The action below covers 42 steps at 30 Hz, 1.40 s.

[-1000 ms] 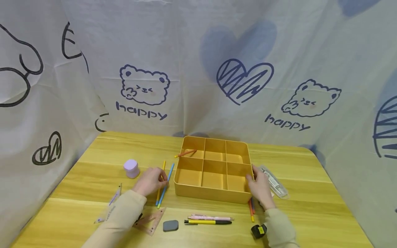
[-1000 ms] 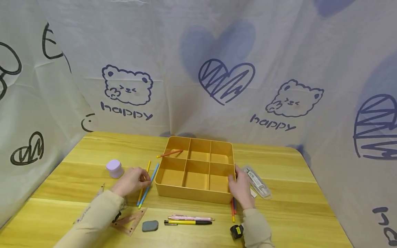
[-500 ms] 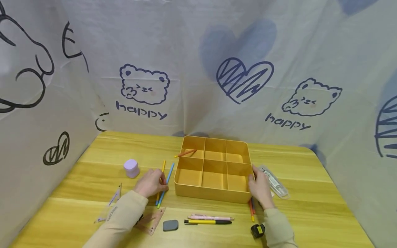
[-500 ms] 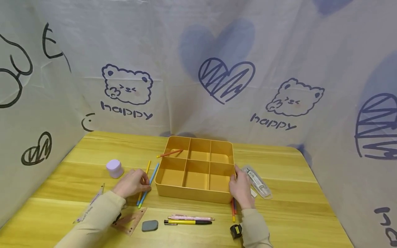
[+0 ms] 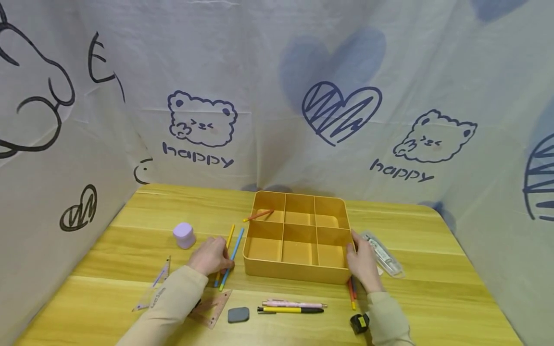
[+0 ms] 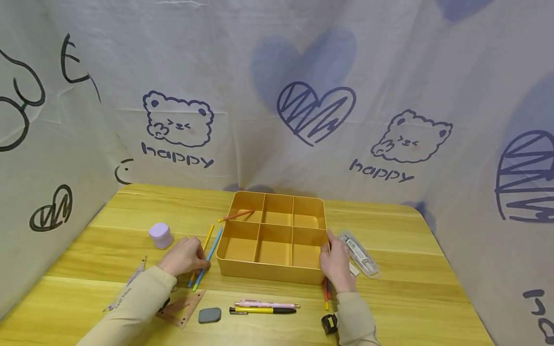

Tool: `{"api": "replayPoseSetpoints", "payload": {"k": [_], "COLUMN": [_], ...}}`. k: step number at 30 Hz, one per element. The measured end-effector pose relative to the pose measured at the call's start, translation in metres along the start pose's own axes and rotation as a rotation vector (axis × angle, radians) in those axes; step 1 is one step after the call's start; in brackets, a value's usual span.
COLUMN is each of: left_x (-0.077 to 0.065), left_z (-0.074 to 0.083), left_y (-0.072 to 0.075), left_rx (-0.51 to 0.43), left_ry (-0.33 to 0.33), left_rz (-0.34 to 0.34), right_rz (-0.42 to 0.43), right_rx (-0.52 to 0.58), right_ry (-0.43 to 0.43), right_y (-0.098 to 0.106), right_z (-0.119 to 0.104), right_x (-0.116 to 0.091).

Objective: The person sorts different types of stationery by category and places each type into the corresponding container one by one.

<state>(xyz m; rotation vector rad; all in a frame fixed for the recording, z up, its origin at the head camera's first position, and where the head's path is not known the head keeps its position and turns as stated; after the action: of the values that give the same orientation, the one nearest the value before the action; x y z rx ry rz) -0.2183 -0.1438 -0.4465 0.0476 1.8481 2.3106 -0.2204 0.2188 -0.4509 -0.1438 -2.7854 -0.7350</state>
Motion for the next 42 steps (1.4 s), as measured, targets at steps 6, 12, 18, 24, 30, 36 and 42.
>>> {"api": "replayPoseSetpoints", "payload": {"k": [6,12,18,24,30,36,42], "left_x": [0.000,0.000,-0.002,-0.007,-0.011,-0.014,-0.016], "left_z": [0.000,-0.002,-0.003,-0.001,-0.002,-0.002,0.002], "left_y": [-0.003,-0.003,-0.001,0.001,0.005,0.009,0.012], "left_rx": [0.015,-0.027,-0.090,-0.136,-0.239,-0.340,-0.403], "left_ry": [0.009,0.006,-0.005,-0.022,-0.006,0.024,0.043], "left_rz": [-0.005,-0.006,0.030,0.081,0.090,0.129,0.154], "right_rz": [-0.002,-0.006,-0.002,-0.003,0.005,0.001,0.005], "right_rx": [-0.007,-0.009,-0.006,0.004,0.001,0.008,0.005], "right_ry": [-0.025,-0.035,-0.047,-0.046,-0.038,-0.029,-0.028], "right_y": [0.000,-0.001,-0.001,-0.001,-0.002,-0.002,-0.002], "right_z": [-0.001,0.001,0.003,0.002,0.002,0.003,0.003], "right_x": [-0.001,-0.001,0.000,0.000,0.000,-0.001,-0.001]}}
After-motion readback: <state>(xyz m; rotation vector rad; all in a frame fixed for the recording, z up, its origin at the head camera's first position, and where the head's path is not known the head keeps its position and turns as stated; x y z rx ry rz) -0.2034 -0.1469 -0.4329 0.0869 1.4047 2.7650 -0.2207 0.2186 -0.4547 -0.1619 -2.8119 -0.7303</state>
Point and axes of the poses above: each hand's wrist, its own x-axis towards the middle knuckle, its own y-axis out of the back of the hand, z = x × y, the point moved 2 cm from there along x, towards the middle knuckle, and after that the axes turned 14 degrees about x, right-handed, at the moved point
